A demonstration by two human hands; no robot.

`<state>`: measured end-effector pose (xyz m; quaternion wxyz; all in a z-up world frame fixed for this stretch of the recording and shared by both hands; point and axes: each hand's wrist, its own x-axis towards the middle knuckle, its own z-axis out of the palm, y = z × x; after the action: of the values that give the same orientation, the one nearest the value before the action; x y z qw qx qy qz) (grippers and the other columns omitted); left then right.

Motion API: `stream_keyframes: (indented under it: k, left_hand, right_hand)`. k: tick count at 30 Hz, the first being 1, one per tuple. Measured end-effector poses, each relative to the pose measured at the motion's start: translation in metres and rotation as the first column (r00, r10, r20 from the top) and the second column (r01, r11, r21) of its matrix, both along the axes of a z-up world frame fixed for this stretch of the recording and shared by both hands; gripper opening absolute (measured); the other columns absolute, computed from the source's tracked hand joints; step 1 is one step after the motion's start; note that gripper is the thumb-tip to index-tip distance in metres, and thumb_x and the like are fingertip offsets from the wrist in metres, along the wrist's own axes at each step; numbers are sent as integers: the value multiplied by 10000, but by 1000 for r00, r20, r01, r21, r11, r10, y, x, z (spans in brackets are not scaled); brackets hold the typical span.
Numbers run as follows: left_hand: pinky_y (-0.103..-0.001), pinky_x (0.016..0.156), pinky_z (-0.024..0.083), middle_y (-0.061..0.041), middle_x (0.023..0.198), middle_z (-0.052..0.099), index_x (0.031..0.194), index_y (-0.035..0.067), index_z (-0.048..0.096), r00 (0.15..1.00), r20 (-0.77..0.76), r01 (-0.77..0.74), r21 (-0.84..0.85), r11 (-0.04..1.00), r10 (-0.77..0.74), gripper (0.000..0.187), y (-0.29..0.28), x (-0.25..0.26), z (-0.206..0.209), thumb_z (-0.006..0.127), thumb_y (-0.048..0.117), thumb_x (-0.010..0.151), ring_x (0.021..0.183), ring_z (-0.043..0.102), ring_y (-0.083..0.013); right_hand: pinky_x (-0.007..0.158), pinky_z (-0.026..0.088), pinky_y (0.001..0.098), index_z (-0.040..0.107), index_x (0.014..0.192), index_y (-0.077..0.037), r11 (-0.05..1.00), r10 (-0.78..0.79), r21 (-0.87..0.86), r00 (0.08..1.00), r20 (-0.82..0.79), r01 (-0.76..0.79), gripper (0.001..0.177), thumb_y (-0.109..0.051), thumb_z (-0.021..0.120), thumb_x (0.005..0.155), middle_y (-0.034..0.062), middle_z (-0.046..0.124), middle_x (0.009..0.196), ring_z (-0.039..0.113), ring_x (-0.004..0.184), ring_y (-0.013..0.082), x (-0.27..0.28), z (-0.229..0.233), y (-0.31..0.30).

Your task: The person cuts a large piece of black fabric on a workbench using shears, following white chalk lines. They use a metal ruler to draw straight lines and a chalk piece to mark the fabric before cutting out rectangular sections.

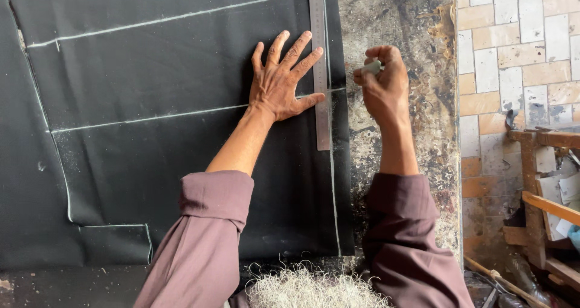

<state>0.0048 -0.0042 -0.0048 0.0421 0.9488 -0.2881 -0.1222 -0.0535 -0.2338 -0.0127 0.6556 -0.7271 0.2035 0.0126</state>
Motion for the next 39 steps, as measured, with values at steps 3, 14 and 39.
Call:
stream_keyframes:
  k: [3,14,39]
  left_hand:
    - [-701,1213,19,69,1712,164,1586,446,315,999,27,18,-7,1000,-18,1001,0,1,1,503,959,746,1562,119,-348]
    - [-713,1212,60,124,1712,164,1610,425,277,999,35,22,0,1000,-22,1050,2,-1,1,361,1013,744,1564,125,-355]
    - [-683,1230,33,133,1695,187,1604,330,317,999,-39,2,-25,1000,-3,1038,1,-1,15,570,897,772,1566,100,-318]
  right_hand:
    - [754,616,252,635,1128,-41,992,29,-121,998,55,-22,188,-3,628,944,91,714,1043,749,895,128,16,-3,0]
    - [584,586,223,772,1103,-90,958,47,-285,963,264,31,174,-135,783,935,29,792,858,751,679,58,101,-24,12]
    - [473,493,267,810,872,-68,714,419,-661,897,137,-233,113,-65,716,934,67,699,634,636,503,102,19,-8,16]
